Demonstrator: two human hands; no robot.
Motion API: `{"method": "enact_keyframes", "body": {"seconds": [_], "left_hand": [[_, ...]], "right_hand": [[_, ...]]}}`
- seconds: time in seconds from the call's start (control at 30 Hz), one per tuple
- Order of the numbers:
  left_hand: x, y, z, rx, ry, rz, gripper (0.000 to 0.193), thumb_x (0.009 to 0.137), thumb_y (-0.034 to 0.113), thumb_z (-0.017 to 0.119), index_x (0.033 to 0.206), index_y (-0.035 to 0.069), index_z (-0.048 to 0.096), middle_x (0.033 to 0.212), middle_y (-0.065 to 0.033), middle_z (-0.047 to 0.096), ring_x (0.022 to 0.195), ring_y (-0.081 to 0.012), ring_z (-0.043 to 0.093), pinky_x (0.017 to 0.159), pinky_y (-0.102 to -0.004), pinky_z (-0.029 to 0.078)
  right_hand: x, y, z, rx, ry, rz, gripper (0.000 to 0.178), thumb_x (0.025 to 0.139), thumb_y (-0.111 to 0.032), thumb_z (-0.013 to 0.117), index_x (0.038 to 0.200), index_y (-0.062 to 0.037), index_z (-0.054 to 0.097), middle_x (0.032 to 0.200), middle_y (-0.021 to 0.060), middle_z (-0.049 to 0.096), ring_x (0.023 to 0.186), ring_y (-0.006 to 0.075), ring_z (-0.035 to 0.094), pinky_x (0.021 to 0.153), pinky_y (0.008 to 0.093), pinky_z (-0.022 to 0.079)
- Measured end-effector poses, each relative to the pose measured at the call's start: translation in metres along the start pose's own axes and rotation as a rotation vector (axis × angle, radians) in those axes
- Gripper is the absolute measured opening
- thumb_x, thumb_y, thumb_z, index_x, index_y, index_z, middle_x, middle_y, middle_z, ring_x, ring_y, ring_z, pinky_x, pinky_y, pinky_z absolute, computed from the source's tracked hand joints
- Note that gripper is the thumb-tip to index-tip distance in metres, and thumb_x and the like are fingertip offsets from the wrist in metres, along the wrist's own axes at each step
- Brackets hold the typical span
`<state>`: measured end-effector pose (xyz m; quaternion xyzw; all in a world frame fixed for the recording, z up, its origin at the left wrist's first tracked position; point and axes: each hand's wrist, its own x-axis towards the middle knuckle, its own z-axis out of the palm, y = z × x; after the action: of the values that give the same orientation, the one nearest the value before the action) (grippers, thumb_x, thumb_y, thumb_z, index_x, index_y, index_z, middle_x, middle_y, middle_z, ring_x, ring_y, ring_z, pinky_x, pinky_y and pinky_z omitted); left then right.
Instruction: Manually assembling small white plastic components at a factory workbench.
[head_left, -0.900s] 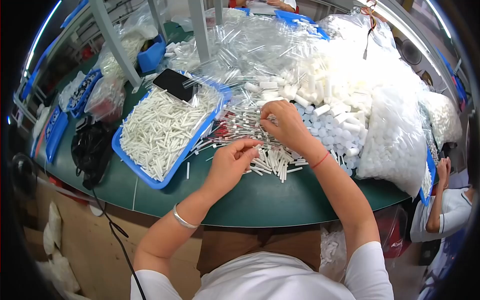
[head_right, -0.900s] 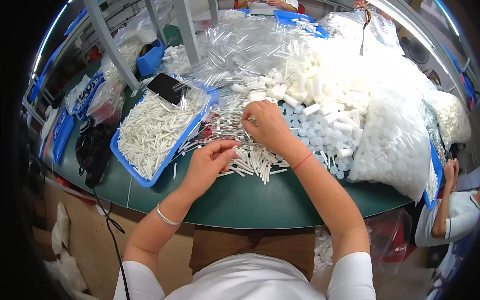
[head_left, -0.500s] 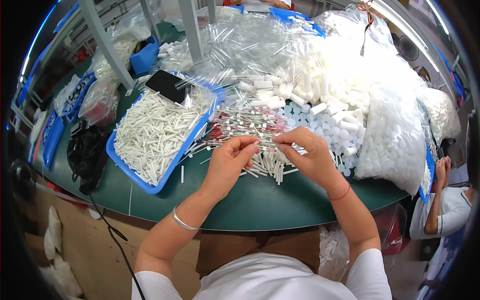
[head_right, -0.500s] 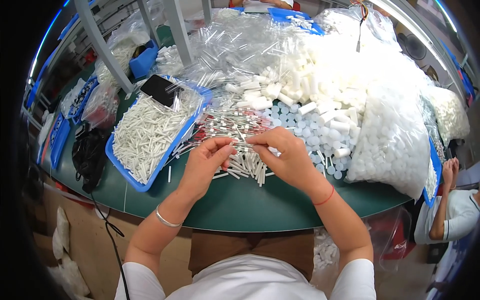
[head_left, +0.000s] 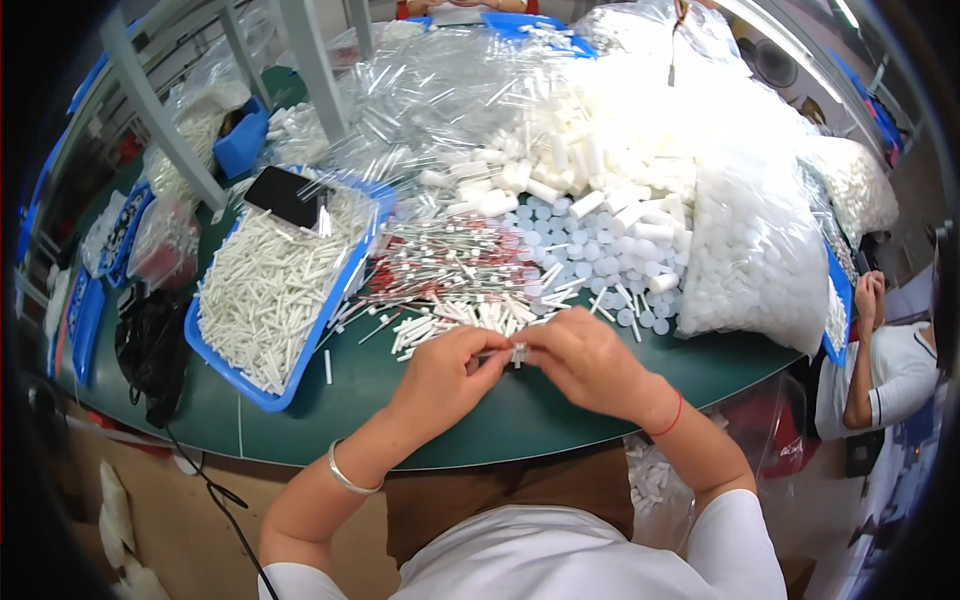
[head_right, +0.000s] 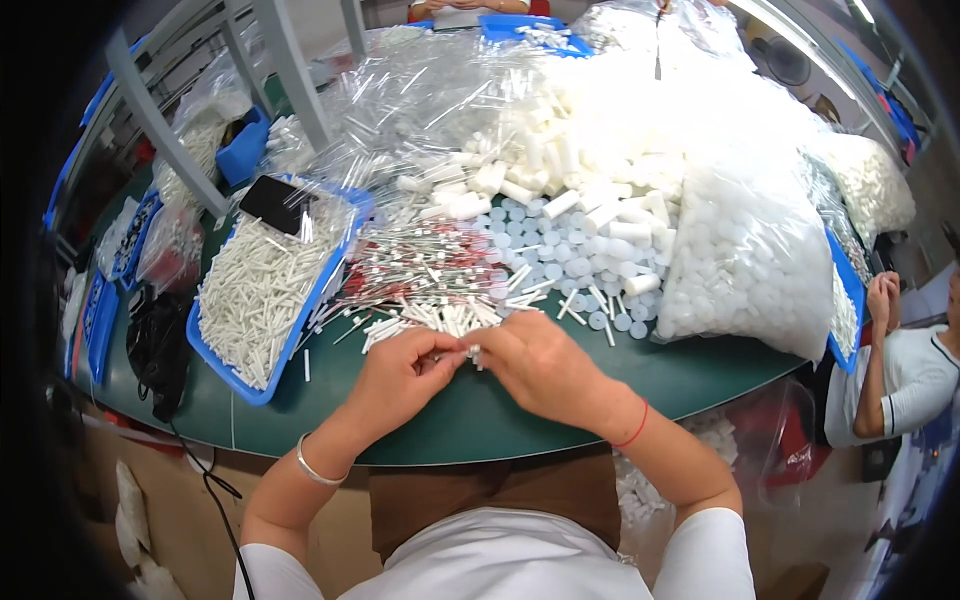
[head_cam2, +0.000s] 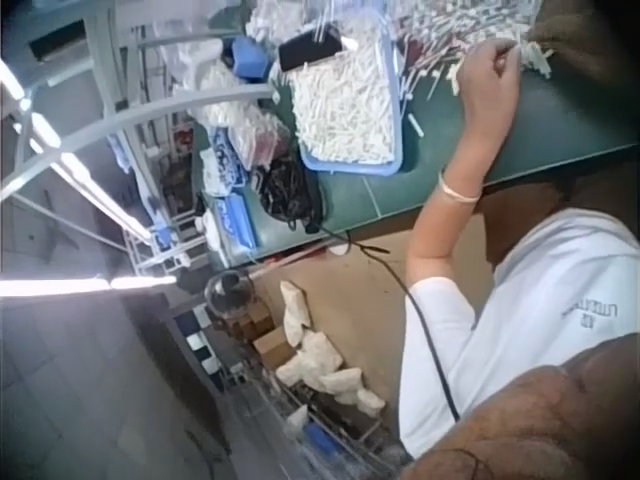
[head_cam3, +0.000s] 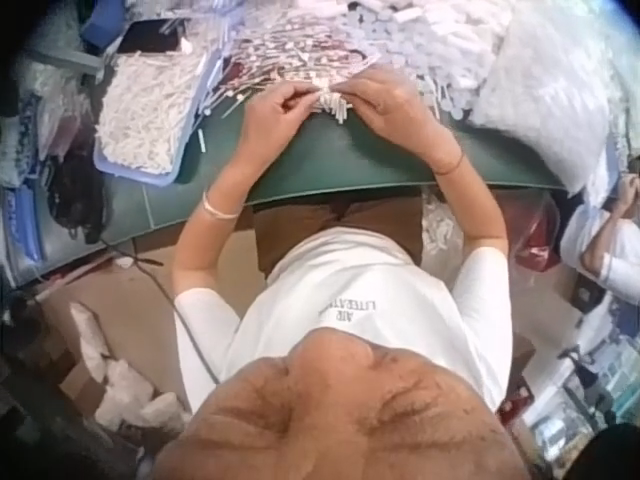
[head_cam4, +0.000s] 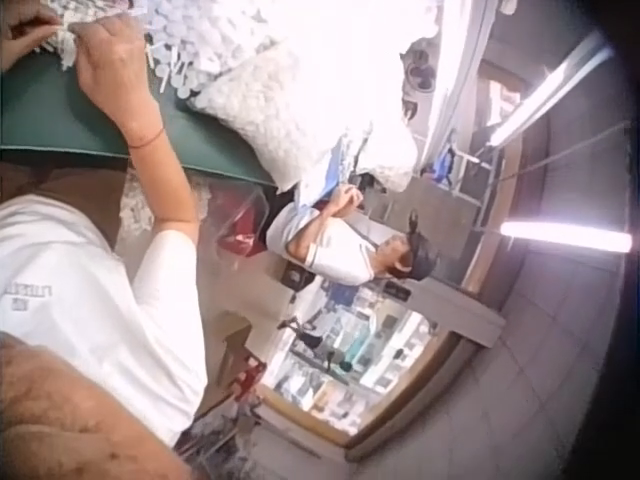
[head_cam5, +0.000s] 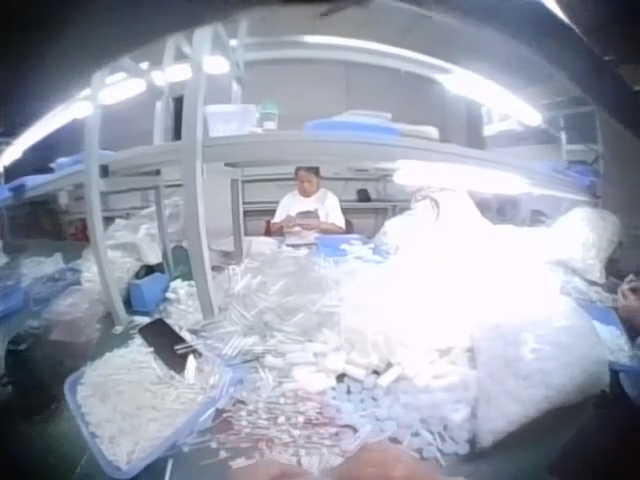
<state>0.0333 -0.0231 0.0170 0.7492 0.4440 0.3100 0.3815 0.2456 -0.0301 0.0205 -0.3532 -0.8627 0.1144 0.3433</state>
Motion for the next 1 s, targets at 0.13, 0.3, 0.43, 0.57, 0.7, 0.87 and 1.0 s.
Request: {"method": "enact_keyframes", "body": {"seconds": [0.13, 0.3, 0.43, 0.57, 0.7, 0.87, 1.0], "left_hand": [[-0.004, 0.005, 0.008, -0.159, -0.103, -0.123, 0.014, 0.088, 0.007, 0.066, 0.1, 0.0, 0.068, 0.082, -0.0025, 0.068, 0.068, -0.0029, 0.057, 0.062, -0.0189, 0.048], [-0.006, 0.004, 0.023, -0.099, -0.095, 0.053, 0.013, 0.085, 0.009, 0.067, 0.096, 0.002, 0.068, 0.083, -0.0107, 0.068, 0.063, -0.0177, 0.062, 0.059, -0.0285, 0.049], [-0.002, 0.009, 0.029, 0.122, -0.039, 0.35, 0.01, 0.084, 0.007, 0.067, 0.092, 0.003, 0.067, 0.084, -0.0126, 0.067, 0.073, -0.0291, 0.065, 0.064, -0.0365, 0.052], [0.015, 0.014, 0.035, 0.144, -0.1, 0.38, 0.009, 0.084, 0.009, 0.066, 0.091, 0.003, 0.066, 0.083, -0.0124, 0.067, 0.073, -0.0309, 0.065, 0.063, -0.0379, 0.051], [0.069, 0.015, 0.043, 0.162, 0.101, 0.482, 0.009, 0.088, 0.008, 0.063, 0.095, 0.003, 0.064, 0.091, -0.0135, 0.061, 0.076, -0.0297, 0.06, 0.066, -0.0351, 0.049], [0.122, 0.014, 0.08, 0.533, 0.076, 0.503, 0.021, 0.078, 0.012, 0.07, 0.097, 0.004, 0.064, 0.094, -0.014, 0.063, 0.092, -0.0329, 0.058, 0.08, -0.042, 0.047], [0.13, 0.003, 0.092, 0.449, 0.11, 0.548, 0.022, 0.077, 0.007, 0.064, 0.098, 0.002, 0.059, 0.088, -0.0161, 0.061, 0.087, -0.034, 0.058, 0.078, -0.0438, 0.047]], "right_hand": [[-0.02, -0.01, -0.004, -0.004, -0.008, -0.065, 0.046, 0.075, -0.004, 0.074, 0.118, -0.0051, 0.058, 0.082, 0.0061, 0.061, 0.077, 0.0245, 0.058, 0.07, 0.0354, 0.046], [-0.039, -0.009, -0.002, -0.127, 0.022, -0.066, 0.05, 0.075, -0.001, 0.072, 0.122, -0.0056, 0.056, 0.08, 0.0048, 0.061, 0.074, 0.0227, 0.058, 0.068, 0.0333, 0.046], [-0.045, -0.011, -0.001, 0.069, 0.086, 0.14, 0.045, 0.077, 0.0, 0.071, 0.12, -0.0051, 0.058, 0.08, 0.0058, 0.064, 0.074, 0.0251, 0.059, 0.069, 0.0339, 0.048], [-0.056, -0.003, -0.003, 0.075, 0.141, 0.22, 0.029, 0.077, 0.0, 0.071, 0.105, -0.0044, 0.065, 0.084, 0.0075, 0.067, 0.078, 0.0256, 0.061, 0.069, 0.034, 0.049], [-0.058, 0.008, -0.01, 0.104, 0.338, 0.329, 0.013, 0.075, -0.002, 0.07, 0.088, -0.0049, 0.067, 0.078, 0.009, 0.063, 0.073, 0.0266, 0.059, 0.069, 0.0353, 0.046], [-0.069, 0.021, -0.011, 0.061, 0.564, 0.511, 0.014, 0.08, -0.003, 0.07, 0.092, -0.0015, 0.065, 0.078, 0.0055, 0.061, 0.071, 0.0125, 0.058, 0.066, 0.0265, 0.047], [-0.07, 0.025, -0.012, 0.381, 0.59, 0.57, 0.013, 0.087, -0.005, 0.065, 0.098, -0.0005, 0.059, 0.087, 0.0053, 0.066, 0.084, 0.0104, 0.065, 0.074, 0.0253, 0.052]]}}
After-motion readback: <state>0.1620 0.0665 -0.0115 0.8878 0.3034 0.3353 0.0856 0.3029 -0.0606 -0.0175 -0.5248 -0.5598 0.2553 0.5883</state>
